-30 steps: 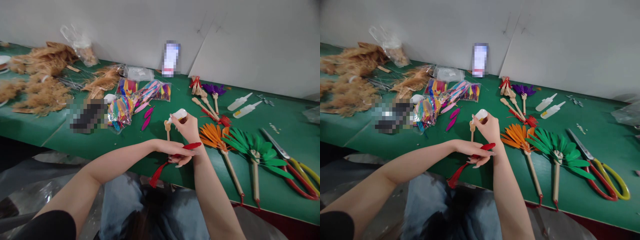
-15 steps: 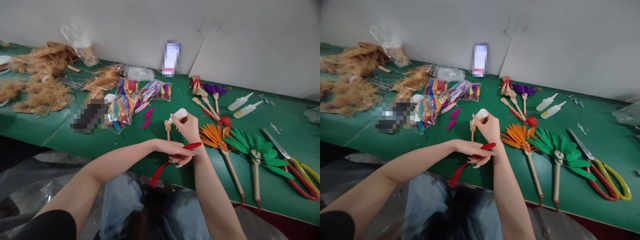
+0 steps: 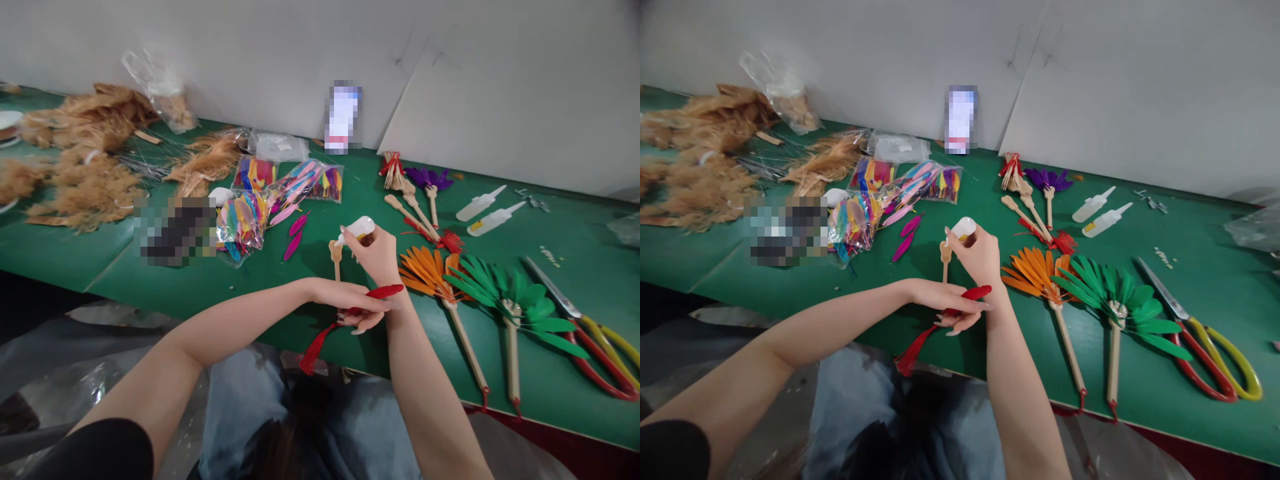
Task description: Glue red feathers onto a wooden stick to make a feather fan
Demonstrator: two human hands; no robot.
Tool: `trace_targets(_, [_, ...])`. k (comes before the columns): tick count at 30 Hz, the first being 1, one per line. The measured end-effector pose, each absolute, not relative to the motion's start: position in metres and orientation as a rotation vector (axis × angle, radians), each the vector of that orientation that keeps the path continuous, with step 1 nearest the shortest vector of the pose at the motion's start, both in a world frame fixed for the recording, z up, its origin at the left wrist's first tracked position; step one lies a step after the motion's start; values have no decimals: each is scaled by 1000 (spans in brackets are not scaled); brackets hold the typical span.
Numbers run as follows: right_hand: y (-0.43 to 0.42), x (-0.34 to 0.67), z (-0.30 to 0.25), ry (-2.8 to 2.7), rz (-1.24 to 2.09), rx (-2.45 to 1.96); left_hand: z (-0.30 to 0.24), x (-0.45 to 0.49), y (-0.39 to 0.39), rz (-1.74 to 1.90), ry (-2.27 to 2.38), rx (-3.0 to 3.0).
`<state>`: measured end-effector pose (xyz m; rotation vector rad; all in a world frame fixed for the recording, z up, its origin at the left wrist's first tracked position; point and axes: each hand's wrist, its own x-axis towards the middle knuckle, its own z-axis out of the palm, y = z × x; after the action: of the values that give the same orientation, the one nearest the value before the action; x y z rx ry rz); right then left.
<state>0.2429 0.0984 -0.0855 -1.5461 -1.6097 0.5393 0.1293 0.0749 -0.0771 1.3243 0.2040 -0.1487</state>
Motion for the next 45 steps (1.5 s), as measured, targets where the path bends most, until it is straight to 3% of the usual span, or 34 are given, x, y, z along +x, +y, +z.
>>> trace_targets(7, [100, 246, -86, -1589, 410, -1618, -76, 129, 75, -162, 219, 1344])
trace_targets(14, [100, 244, -86, -1611, 540, -1546, -77, 128, 75, -156, 210, 1344])
trace_targets(21, [100, 245, -86, -1597, 438, -1594, -78, 129, 75, -160, 209, 1344])
trace_targets(27, [100, 242, -89, -1627, 578, -1510, -78, 129, 75, -163, 215, 1328])
trace_targets(34, [100, 245, -85, -1595, 423, -1612, -75, 129, 75, -161, 211, 1337])
trace_targets(40, [99, 242, -85, -1618, 546, -1547, -78, 129, 75, -152, 195, 1343])
trace_targets(45, [99, 245, -84, -1595, 412, -1618, -78, 129, 75, -161, 218, 1319])
